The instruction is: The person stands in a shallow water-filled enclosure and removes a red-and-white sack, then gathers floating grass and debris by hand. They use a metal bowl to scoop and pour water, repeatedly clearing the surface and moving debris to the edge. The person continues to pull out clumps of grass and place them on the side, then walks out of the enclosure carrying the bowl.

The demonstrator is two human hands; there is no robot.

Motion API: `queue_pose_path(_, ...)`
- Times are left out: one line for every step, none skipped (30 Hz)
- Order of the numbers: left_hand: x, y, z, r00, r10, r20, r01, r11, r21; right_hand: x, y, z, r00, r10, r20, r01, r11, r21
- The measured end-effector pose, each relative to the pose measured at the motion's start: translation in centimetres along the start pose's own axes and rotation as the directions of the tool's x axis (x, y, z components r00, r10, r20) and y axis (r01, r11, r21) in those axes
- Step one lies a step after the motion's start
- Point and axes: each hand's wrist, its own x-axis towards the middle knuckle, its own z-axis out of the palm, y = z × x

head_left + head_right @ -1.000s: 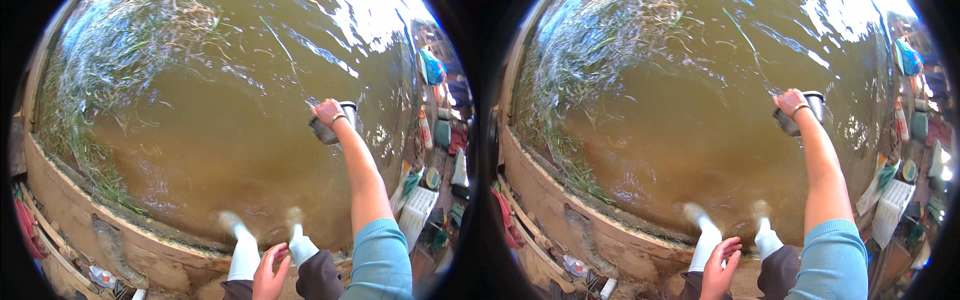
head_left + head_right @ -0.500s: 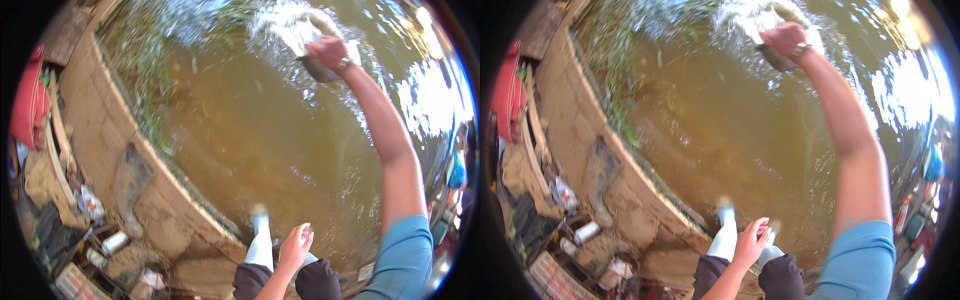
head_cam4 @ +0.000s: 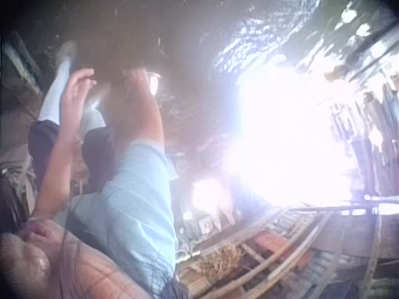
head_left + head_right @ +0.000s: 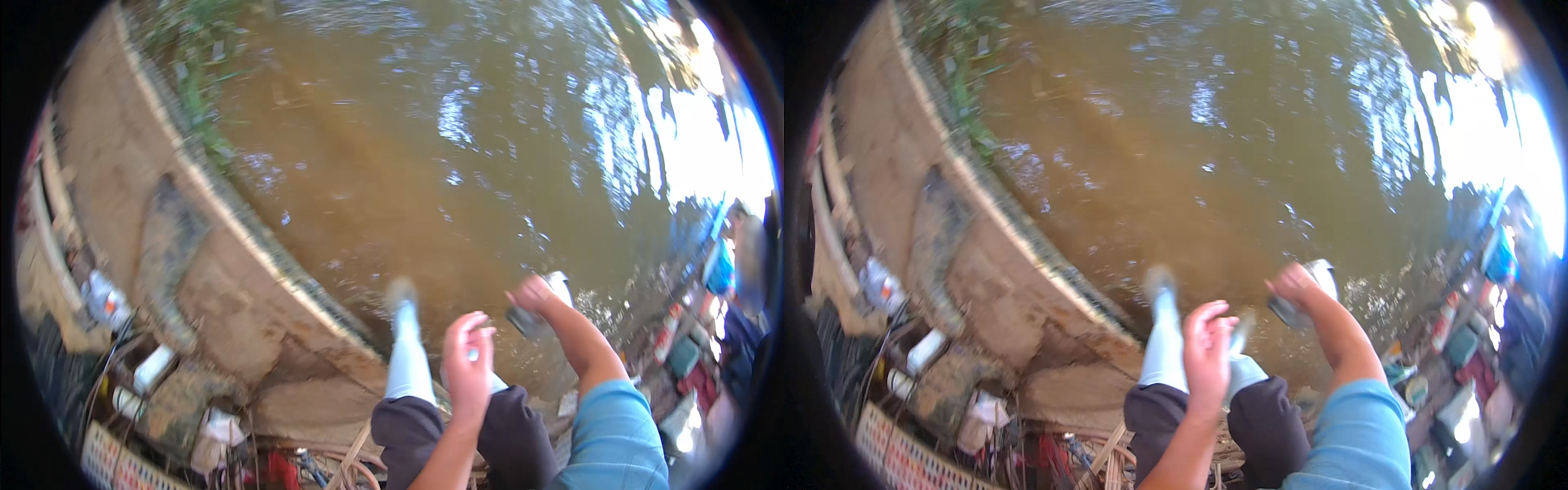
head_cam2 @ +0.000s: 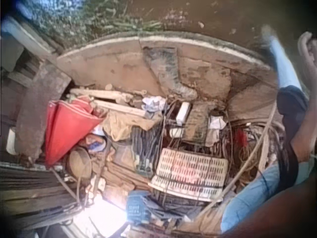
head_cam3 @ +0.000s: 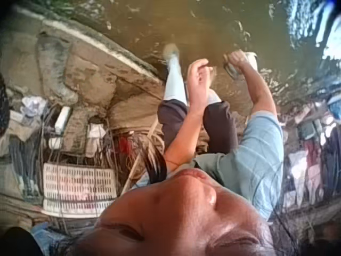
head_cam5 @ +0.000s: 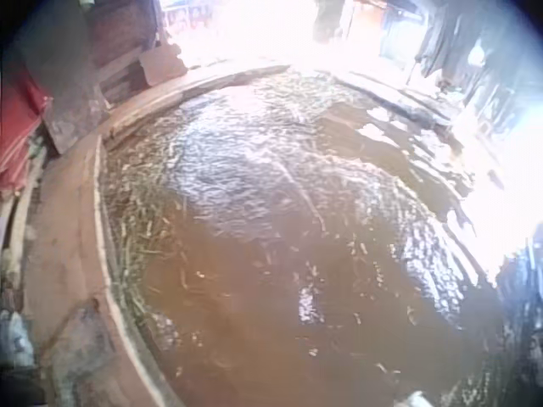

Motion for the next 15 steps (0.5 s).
queue_pose_path(0.1,0.0,-0.3,0.998,-0.051,-0.025,0.051,0.999,-0.012,2.7,0.9,-2.2,0.972,0.058,0.229,-0.053,0.998,-0.03)
queue_pose_path(0.1,0.1,-0.6,0.997,-0.065,-0.035,0.064,0.998,-0.018,5.4,1.6,-5.0,0.997,-0.025,0.078,0.031,0.996,-0.081)
queue_pose_path(0.0,0.4,-0.6,0.995,-0.081,-0.054,0.076,0.993,-0.092,7.9,2.1,-8.2,0.995,-0.02,-0.098,0.017,0.999,-0.029)
queue_pose_path(0.0,0.7,-0.7,0.996,-0.081,-0.047,0.078,0.995,-0.066,10.4,2.4,-11.8,0.973,0.031,-0.23,-0.047,0.997,-0.062)
queue_pose_path(0.1,0.9,-0.7,0.998,-0.053,-0.047,0.05,0.997,-0.062,12.3,3.0,-15.5,0.967,0.022,-0.253,-0.053,0.992,-0.118)
queue_pose_path(0.1,1.1,-0.7,0.997,-0.068,-0.034,0.067,0.997,-0.028,14.3,3.2,-19.2,0.965,0.071,-0.252,-0.111,0.982,-0.15)
queue_pose_path(0.1,1.2,-0.6,0.997,-0.078,-0.018,0.077,0.996,-0.044,15.6,3.4,-22.8,0.966,0.056,-0.253,-0.103,0.979,-0.176)
queue_pose_path(0.1,1.3,-0.5,0.997,-0.069,-0.024,0.067,0.995,-0.068,16.4,3.5,-26.2,0.935,0.036,-0.353,-0.102,0.98,-0.17)
queue_pose_path(0.1,1.2,-0.4,0.997,-0.068,-0.035,0.065,0.994,-0.091,17.2,3.4,-29.6,0.921,0.14,-0.363,-0.219,0.958,-0.188)
queue_pose_path(0.0,1.1,-0.4,0.997,-0.058,-0.042,0.055,0.996,-0.064,16.5,3.5,-32.3,0.796,-0.049,-0.603,-0.144,0.953,-0.267)
queue_pose_path(-0.2,0.8,-0.3,0.998,-0.046,-0.053,0.043,0.997,-0.067,16.2,3.0,-34.8,0.716,-0.072,-0.694,-0.241,0.908,-0.342)
queue_pose_path(-0.2,0.5,-0.3,0.998,-0.045,-0.053,0.043,0.999,-0.028,15.6,2.6,-37.3,0.644,-0.187,-0.742,-0.249,0.866,-0.434)
queue_pose_path(-0.3,0.2,-0.3,0.998,-0.043,-0.055,0.043,0.999,0.011,15.0,2.0,-39.3,0.433,-0.242,-0.868,-0.27,0.884,-0.381)
queue_pose_path(-0.5,-0.1,-0.3,0.998,-0.026,-0.051,0.027,0.999,0.026,13.6,1.8,-40.3,0.495,-0.17,-0.852,-0.29,0.892,-0.346)
queue_pose_path(-0.6,-0.4,-0.3,0.998,-0.004,-0.057,0.007,0.998,0.057,13.0,1.2,-41.3,0.16,-0.339,-0.927,-0.297,0.879,-0.373)
